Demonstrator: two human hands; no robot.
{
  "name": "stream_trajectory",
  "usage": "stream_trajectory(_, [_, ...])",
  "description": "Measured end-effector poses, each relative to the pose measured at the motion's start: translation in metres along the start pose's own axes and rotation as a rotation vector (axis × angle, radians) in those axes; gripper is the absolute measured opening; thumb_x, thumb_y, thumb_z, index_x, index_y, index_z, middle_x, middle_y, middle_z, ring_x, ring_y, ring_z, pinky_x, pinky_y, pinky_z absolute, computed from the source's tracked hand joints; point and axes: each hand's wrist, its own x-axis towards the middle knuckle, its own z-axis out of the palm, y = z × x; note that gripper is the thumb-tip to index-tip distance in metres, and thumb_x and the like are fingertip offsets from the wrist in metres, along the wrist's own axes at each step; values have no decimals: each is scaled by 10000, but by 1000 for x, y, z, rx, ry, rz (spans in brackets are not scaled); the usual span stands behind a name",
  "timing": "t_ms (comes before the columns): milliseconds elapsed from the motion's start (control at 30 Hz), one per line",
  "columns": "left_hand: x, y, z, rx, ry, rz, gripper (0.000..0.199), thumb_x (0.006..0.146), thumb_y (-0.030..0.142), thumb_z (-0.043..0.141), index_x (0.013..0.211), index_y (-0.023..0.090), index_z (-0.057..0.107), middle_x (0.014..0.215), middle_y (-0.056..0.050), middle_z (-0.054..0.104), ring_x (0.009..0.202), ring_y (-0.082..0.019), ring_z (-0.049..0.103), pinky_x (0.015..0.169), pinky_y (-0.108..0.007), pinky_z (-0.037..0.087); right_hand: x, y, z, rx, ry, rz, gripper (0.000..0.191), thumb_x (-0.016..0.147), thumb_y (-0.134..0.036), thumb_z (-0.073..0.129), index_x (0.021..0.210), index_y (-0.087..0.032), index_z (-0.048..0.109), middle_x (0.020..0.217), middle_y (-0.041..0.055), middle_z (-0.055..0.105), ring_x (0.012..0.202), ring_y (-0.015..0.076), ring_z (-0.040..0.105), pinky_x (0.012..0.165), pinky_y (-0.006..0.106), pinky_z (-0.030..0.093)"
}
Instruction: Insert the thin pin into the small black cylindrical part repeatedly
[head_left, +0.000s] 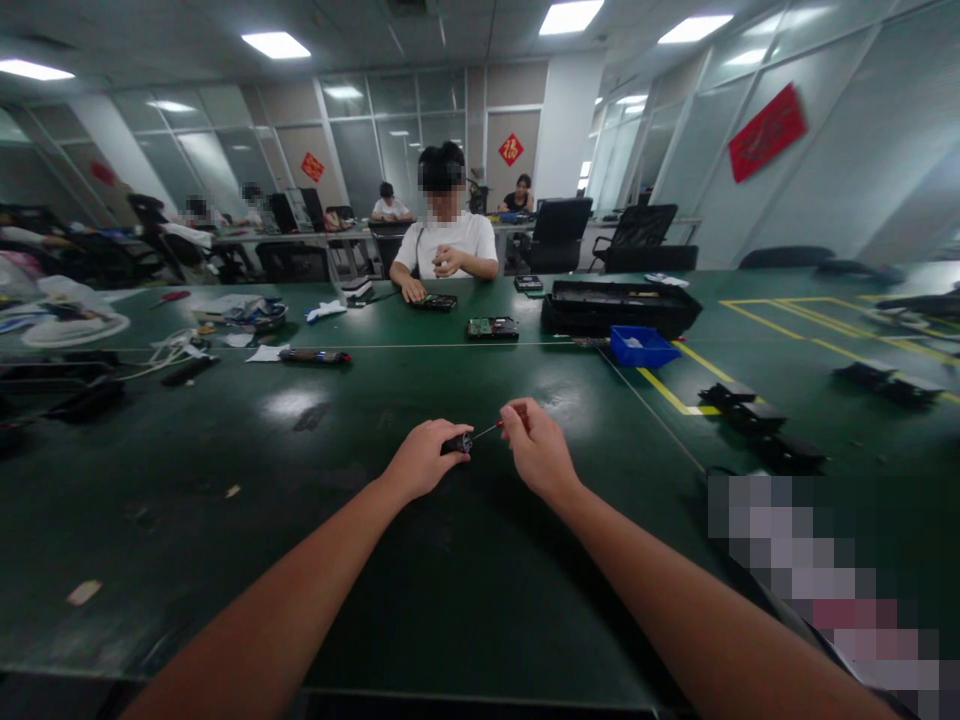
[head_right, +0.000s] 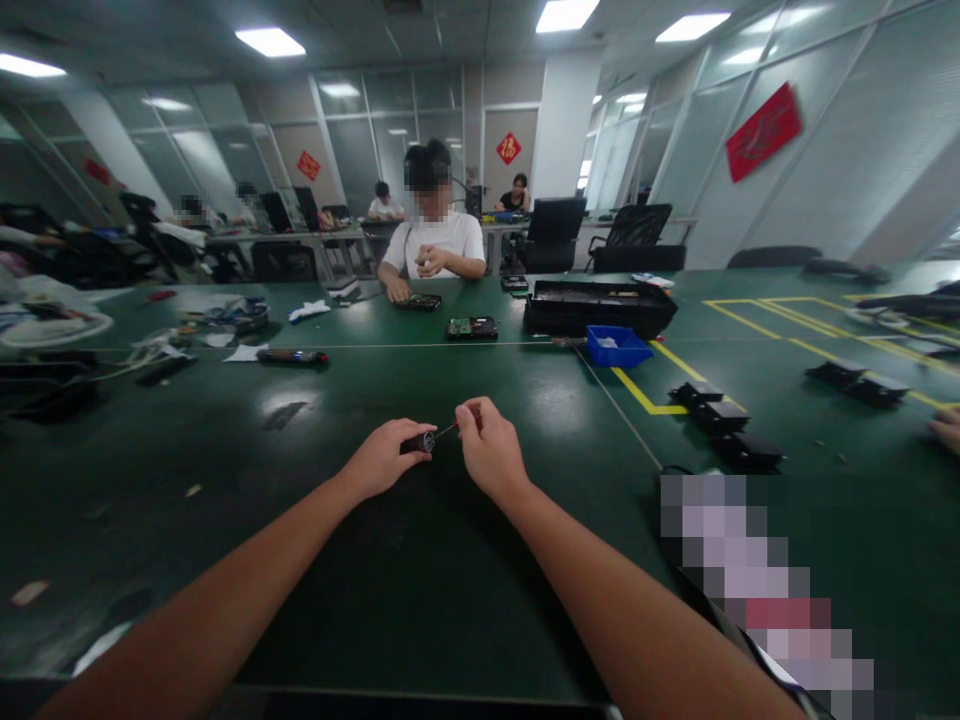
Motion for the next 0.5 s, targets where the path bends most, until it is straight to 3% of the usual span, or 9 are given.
stream_trajectory(133, [0,1,0,0,-20,-7,417,863,290,681,1277,254,650,1155,-65,676,1071,-254,589,949,-403,442,-1,-3,-2,-71,-27,-38,204,975,-409,459,956,-238,570,802,19,666,709,189,623,655,310,437])
stream_trajectory(267, [0,3,-2,-50,1,-33,386,870,300,671,1252,242,656,1163,-70,668,1089,-252,591,962,-402,444,1,-3,-5,-152,39,-36,184,974,-374,449,927,-236,560,787,22,653,700,197,613,648,320,422])
stream_trajectory(500, [3,-4,-6,-319,209,-163,384,856,291,665,1228,226,596,1188,-63,655,1078,-221,616,984,-377,459,2,-2,-7,-142,113,-12,237,981,-422,453,963,-230,591,833,46,687,736,209,633,664,333,435])
